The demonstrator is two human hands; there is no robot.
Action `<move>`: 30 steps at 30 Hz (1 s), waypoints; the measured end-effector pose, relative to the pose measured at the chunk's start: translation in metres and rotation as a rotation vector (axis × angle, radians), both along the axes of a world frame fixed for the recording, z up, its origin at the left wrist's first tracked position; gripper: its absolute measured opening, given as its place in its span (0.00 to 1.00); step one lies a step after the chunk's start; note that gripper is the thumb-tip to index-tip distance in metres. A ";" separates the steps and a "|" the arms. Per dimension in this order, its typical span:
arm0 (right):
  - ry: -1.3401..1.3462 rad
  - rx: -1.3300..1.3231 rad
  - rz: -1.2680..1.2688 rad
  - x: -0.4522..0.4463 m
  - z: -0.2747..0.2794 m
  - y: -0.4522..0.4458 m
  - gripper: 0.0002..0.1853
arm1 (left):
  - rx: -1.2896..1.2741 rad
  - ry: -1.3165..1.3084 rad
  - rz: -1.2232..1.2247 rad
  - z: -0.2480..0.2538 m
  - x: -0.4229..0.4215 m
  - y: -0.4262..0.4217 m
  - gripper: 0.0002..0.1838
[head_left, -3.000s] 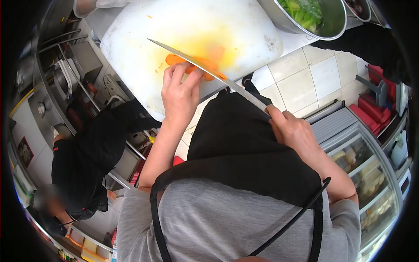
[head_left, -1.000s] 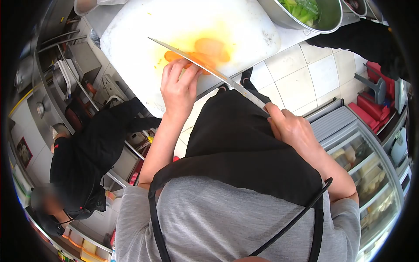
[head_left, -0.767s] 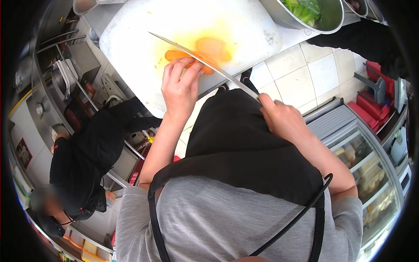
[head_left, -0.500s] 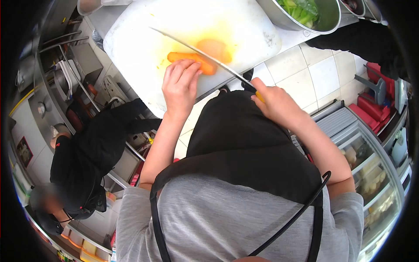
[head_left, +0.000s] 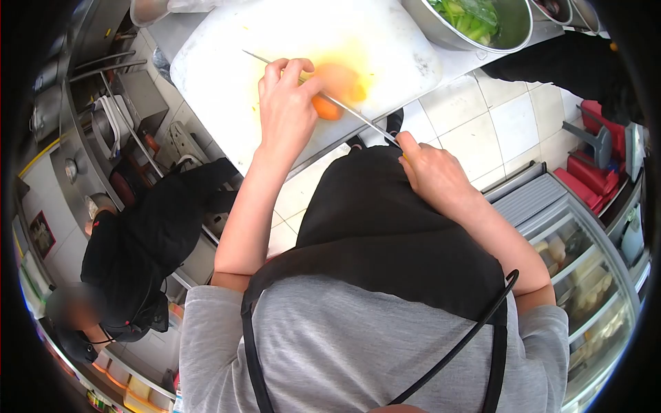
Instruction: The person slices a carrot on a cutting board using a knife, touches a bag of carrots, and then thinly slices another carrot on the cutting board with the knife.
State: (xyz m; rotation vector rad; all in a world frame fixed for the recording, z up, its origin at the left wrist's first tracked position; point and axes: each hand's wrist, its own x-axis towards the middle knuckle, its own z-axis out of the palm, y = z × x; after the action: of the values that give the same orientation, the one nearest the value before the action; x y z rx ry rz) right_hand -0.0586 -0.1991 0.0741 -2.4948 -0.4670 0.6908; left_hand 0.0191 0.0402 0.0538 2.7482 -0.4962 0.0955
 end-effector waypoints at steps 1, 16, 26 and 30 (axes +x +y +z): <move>-0.003 0.003 0.002 0.000 0.000 -0.001 0.07 | 0.036 0.004 -0.015 -0.001 0.001 -0.001 0.23; 0.057 0.009 0.022 0.004 0.014 -0.006 0.08 | -0.306 -0.128 0.044 -0.012 -0.039 0.010 0.10; -0.015 -0.097 0.023 -0.027 0.041 -0.023 0.11 | -0.270 -0.158 0.039 -0.013 -0.038 0.010 0.10; -0.034 -0.097 0.040 -0.029 0.052 -0.024 0.15 | -0.270 -0.162 0.032 -0.014 -0.037 0.011 0.10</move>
State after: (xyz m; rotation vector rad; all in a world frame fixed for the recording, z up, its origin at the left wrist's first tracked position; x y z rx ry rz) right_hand -0.0872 -0.2231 0.1262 -2.5978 -0.5077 0.7029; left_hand -0.0180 0.0508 0.0400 2.4952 -0.4452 0.3682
